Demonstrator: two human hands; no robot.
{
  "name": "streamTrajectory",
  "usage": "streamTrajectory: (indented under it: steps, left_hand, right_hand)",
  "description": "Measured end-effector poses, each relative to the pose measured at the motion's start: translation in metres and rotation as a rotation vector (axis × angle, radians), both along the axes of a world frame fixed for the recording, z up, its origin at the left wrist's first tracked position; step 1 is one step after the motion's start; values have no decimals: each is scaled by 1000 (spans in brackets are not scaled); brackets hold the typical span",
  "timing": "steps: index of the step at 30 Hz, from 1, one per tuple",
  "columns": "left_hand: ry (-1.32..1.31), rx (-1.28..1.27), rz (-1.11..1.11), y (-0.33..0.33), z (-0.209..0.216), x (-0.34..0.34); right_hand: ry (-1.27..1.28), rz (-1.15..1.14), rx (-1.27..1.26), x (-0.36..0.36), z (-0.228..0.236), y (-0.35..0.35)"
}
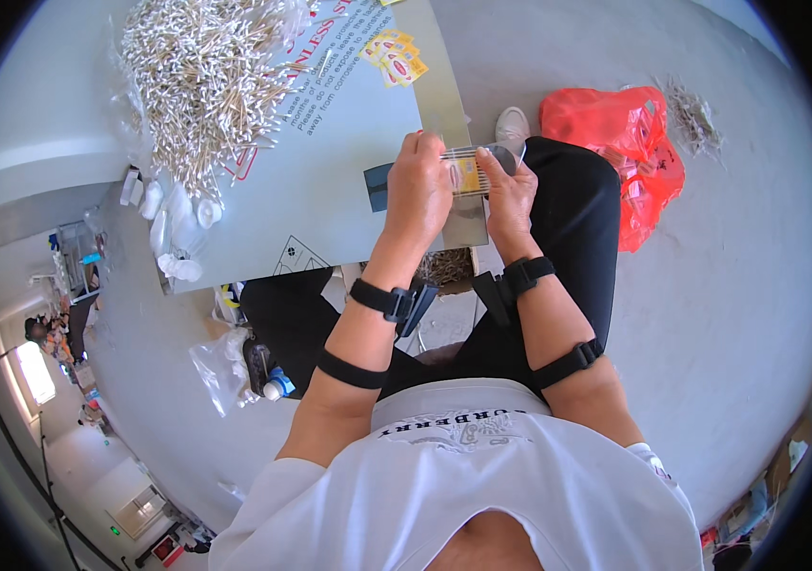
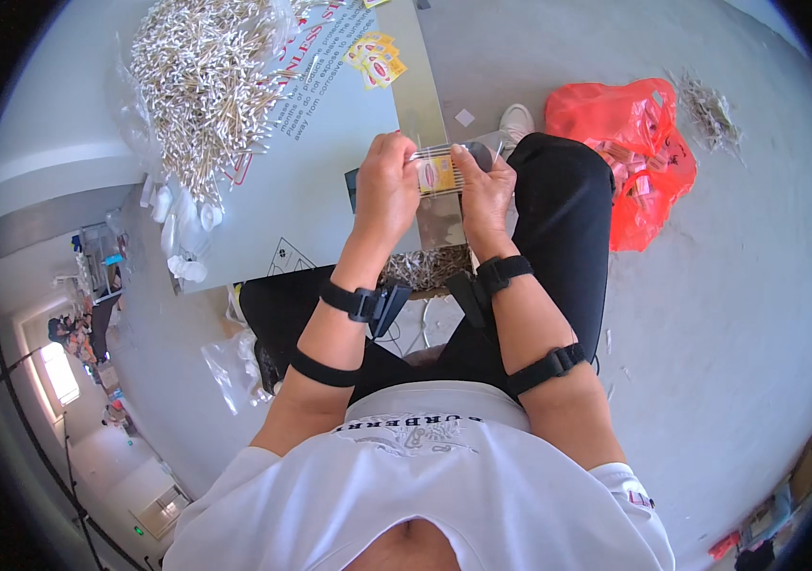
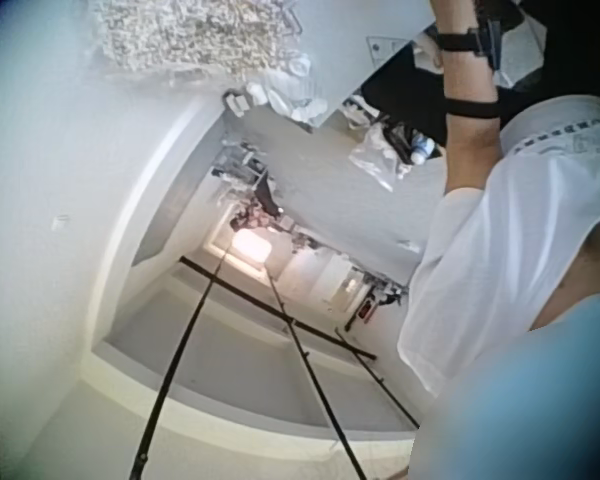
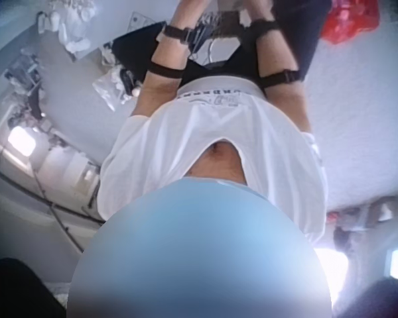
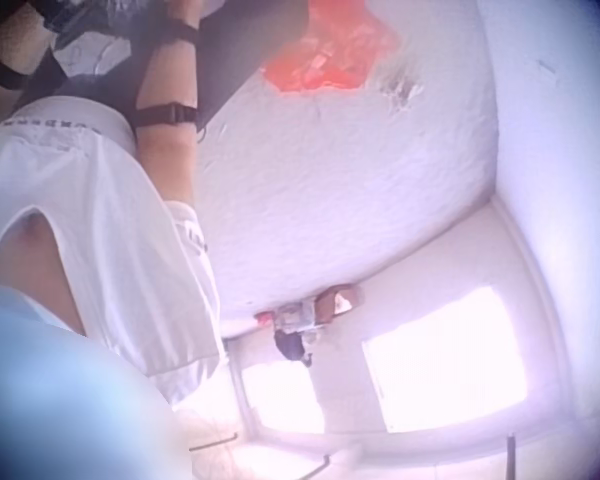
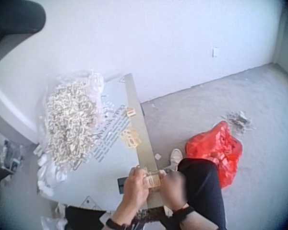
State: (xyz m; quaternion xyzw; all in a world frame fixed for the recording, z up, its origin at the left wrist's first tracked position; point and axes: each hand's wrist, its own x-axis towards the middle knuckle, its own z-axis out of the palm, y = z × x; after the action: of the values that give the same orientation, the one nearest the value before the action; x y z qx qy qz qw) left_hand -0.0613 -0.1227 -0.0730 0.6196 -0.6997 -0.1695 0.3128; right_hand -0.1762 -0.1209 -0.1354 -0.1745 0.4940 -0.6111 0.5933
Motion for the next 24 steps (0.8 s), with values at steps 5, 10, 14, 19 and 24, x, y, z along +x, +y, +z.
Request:
streamTrajectory:
  steps: [5, 10, 14, 19, 24]
  left_hand:
    - [-134, -70, -24, 24, -2, 10]
    - [-487, 102, -98, 48, -9, 7]
    - [-420, 99, -65, 53, -18, 3]
    - [-269, -93, 127, 31, -25, 48]
    - [-128, -68, 424, -13, -25, 135]
  right_hand:
    - [14, -15, 6, 0, 2, -1]
    - [35, -3, -15, 3, -1, -2]
    - [-3, 7, -11, 2, -4, 0]
    - [205, -126, -36, -17, -13, -2]
    - [998, -191, -255, -21, 27, -7]
